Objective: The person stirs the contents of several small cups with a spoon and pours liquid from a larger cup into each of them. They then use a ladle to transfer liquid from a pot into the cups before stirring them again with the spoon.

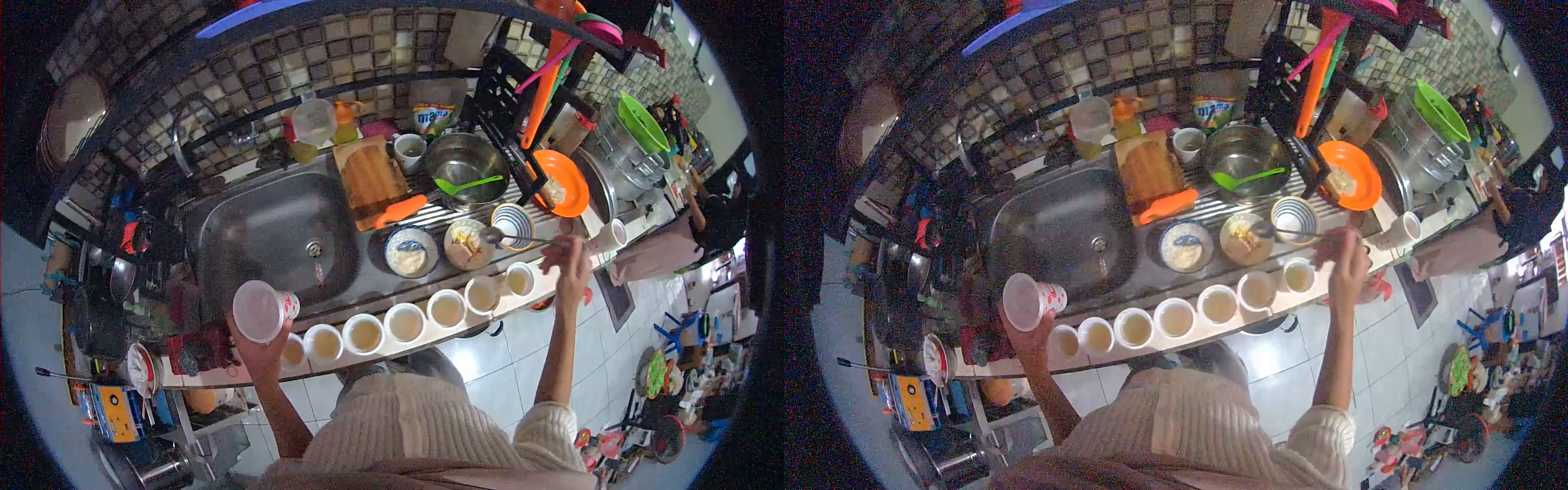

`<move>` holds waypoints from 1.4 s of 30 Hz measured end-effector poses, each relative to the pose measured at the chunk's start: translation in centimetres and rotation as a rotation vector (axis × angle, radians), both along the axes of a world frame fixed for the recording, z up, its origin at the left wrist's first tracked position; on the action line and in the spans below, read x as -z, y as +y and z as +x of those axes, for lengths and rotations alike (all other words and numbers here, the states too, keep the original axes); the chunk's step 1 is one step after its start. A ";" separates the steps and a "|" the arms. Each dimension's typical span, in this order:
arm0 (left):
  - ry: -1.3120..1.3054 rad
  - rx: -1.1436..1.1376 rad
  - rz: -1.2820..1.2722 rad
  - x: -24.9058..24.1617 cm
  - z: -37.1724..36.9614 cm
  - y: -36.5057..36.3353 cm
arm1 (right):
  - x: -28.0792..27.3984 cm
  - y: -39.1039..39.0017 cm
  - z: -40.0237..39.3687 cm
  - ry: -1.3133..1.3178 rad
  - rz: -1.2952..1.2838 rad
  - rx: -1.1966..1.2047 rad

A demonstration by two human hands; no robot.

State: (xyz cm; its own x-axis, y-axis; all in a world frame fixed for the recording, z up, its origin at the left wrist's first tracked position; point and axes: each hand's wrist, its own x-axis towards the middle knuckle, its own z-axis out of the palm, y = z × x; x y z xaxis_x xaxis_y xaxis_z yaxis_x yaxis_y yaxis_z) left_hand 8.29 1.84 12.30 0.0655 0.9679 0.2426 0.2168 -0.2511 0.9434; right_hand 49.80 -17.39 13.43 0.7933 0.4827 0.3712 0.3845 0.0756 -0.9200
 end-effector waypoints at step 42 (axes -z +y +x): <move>-0.114 -0.154 -0.002 0.6 13.2 -10.0 | 8.0 6.5 12.0 0.007 -0.328 -0.550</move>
